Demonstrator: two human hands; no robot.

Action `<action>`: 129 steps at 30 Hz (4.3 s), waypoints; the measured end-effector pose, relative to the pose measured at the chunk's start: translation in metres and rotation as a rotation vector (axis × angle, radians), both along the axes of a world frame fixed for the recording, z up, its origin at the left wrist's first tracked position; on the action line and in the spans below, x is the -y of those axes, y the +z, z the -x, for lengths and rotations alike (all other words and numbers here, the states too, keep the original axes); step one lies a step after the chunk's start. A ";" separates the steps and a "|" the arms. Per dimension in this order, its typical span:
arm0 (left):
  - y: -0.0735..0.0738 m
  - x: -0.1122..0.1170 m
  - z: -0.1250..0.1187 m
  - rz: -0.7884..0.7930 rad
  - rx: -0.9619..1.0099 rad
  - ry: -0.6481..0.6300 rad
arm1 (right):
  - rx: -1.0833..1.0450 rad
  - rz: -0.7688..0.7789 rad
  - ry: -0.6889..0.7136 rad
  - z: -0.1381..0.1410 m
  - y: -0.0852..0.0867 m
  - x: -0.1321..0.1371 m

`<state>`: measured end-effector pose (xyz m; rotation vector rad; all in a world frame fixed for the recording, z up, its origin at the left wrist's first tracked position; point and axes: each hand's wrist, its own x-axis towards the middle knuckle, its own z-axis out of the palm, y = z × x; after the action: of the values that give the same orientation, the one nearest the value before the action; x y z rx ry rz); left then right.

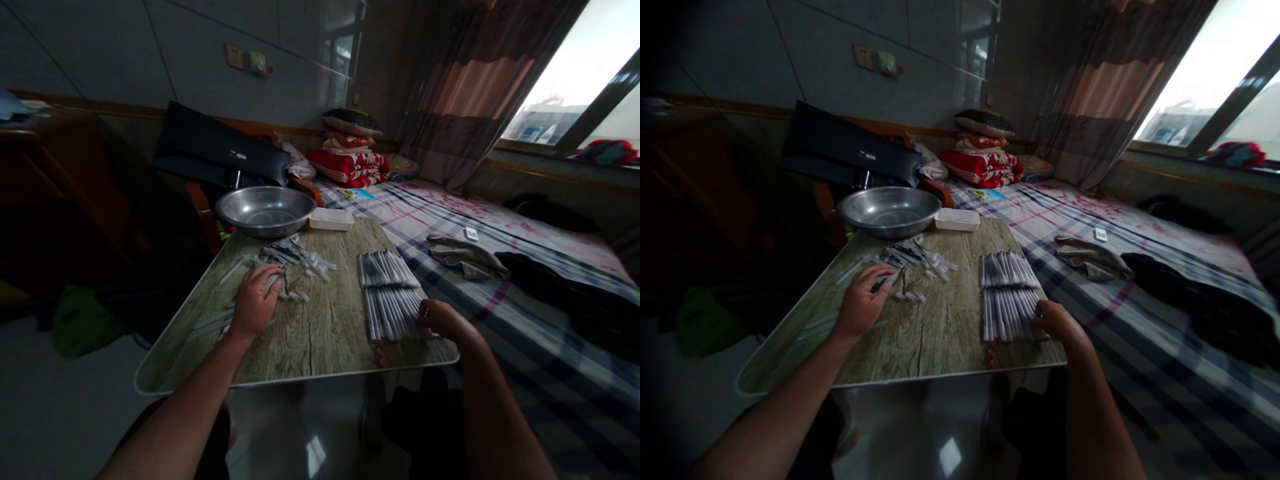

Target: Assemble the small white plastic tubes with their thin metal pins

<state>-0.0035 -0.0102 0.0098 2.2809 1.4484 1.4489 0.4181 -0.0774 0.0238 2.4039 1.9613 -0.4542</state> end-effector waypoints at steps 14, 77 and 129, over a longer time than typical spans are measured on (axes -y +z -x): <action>0.005 -0.023 0.069 0.428 0.022 0.230 | -0.061 -0.328 0.186 0.026 0.008 -0.014; -0.009 -0.002 0.038 0.607 -0.619 0.163 | -0.287 -0.167 0.567 0.196 -0.040 -0.046; -0.001 0.011 -0.013 0.652 -0.165 -0.320 | -1.918 -0.597 -0.034 0.159 0.001 -0.062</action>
<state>0.0099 -0.0216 0.0089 2.0951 1.2606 0.5913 0.2592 -0.0155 0.0246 1.9864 2.3709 -3.5160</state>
